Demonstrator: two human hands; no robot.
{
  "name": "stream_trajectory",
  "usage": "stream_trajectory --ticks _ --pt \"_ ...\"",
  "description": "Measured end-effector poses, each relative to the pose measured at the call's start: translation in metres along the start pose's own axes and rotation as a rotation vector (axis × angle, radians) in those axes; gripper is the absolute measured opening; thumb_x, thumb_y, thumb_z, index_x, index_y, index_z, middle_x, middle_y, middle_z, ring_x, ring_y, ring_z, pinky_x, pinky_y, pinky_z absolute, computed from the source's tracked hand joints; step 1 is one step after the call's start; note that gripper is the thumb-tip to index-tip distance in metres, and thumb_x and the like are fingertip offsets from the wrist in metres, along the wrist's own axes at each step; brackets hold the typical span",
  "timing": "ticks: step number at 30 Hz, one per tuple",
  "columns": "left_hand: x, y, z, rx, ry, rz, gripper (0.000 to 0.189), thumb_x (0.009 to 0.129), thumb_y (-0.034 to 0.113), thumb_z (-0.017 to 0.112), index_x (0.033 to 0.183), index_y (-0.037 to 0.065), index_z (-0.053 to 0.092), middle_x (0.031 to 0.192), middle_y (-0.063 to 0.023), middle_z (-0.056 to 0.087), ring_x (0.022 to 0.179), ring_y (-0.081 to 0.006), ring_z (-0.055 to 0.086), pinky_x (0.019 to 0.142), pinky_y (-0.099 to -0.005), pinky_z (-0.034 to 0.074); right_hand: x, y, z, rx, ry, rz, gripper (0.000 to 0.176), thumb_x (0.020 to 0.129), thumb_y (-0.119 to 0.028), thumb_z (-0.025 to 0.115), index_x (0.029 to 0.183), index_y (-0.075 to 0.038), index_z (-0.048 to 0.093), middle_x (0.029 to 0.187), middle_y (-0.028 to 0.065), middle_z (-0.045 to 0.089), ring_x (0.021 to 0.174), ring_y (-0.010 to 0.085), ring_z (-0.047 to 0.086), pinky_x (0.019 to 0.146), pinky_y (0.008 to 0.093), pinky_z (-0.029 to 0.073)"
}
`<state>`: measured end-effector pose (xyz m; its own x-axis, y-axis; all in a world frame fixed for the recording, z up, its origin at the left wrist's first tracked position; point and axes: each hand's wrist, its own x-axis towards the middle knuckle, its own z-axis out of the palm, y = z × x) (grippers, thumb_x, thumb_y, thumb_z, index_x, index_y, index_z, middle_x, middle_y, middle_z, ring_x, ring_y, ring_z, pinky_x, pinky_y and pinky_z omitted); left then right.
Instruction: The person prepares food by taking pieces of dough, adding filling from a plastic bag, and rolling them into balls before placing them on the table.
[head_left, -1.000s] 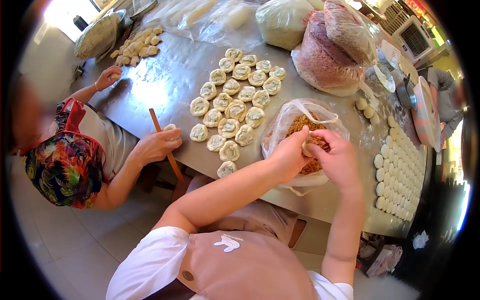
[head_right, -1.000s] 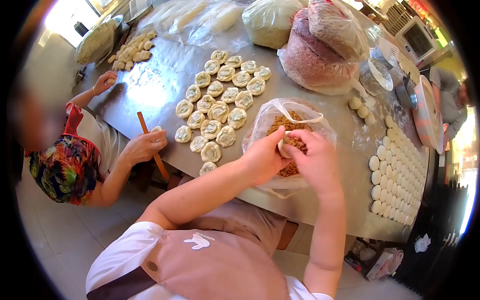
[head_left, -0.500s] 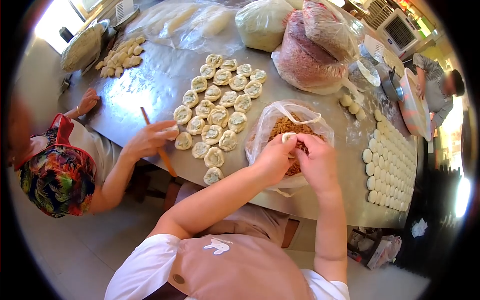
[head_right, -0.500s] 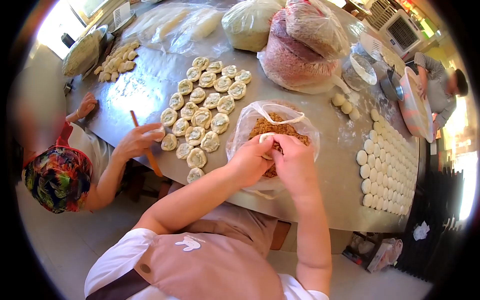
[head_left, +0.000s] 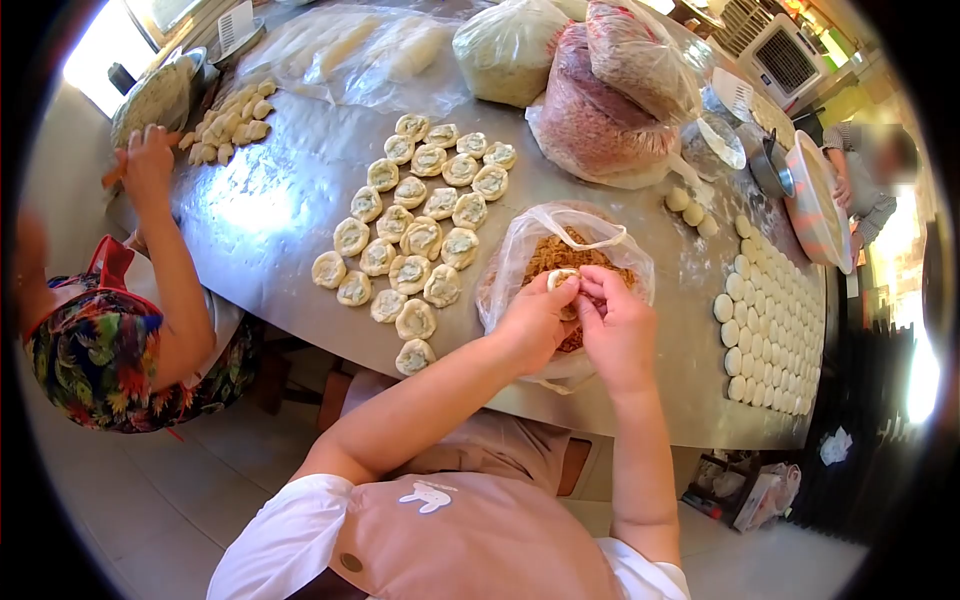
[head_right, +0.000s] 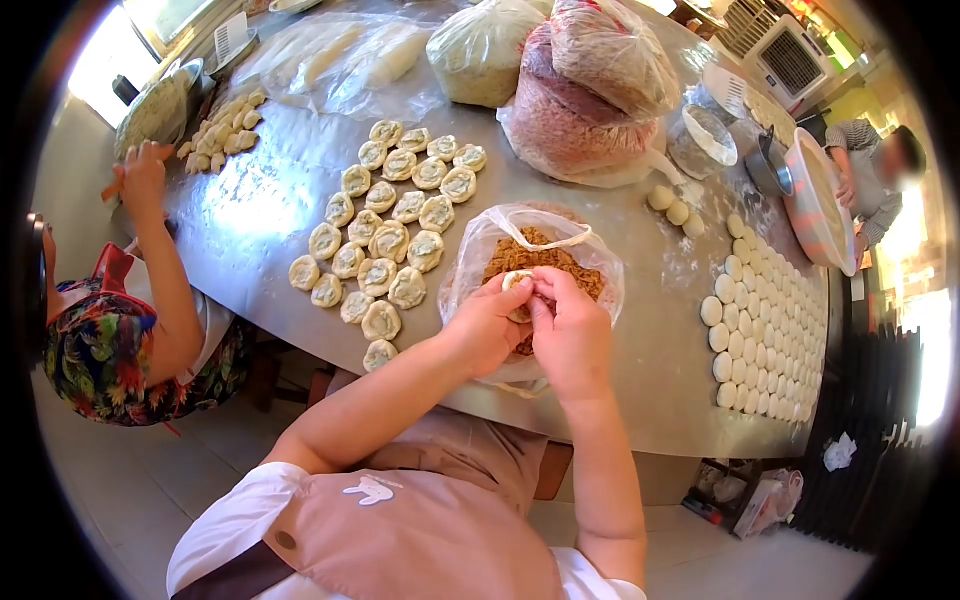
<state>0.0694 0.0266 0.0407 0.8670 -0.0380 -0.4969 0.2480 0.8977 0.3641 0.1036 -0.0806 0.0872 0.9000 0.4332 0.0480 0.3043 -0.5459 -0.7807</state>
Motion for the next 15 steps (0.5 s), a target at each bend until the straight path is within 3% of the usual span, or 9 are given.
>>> stream_trajectory --ticks 6,12,15 --pt "0.003 0.004 -0.003 -0.059 -0.019 0.024 0.024 0.102 0.015 0.046 0.123 0.004 0.045 0.12 -0.0109 0.054 0.112 -0.0225 0.055 0.096 -0.0372 0.049 0.0 0.021 0.006 0.352 0.097 0.067 0.026 0.085 0.002 0.067 0.11 -0.001 0.061 0.097 0.0107 0.071 0.085 0.0143 0.068 0.076 0.0272 0.055" --pt "0.001 0.003 0.002 0.003 0.012 -0.012 0.024 0.101 0.015 0.047 0.122 0.005 0.045 0.119 -0.0093 0.054 0.112 -0.022 0.055 0.096 -0.0375 0.049 -0.002 0.008 0.007 0.124 0.065 0.059 0.03 0.085 0.002 0.067 0.114 0.0 0.059 0.093 0.0097 0.071 0.085 0.0143 0.068 0.076 0.0275 0.056" --pt "0.0 0.005 0.0 -0.002 0.01 0.008 0.025 0.101 0.016 0.046 0.123 0.005 0.046 0.118 -0.0094 0.055 0.112 -0.0229 0.055 0.096 -0.0381 0.049 -0.001 0.014 0.009 0.341 0.06 0.134 0.031 0.085 0.002 0.067 0.115 0.0 0.058 0.099 0.01 0.07 0.088 0.0149 0.068 0.077 0.0266 0.055"
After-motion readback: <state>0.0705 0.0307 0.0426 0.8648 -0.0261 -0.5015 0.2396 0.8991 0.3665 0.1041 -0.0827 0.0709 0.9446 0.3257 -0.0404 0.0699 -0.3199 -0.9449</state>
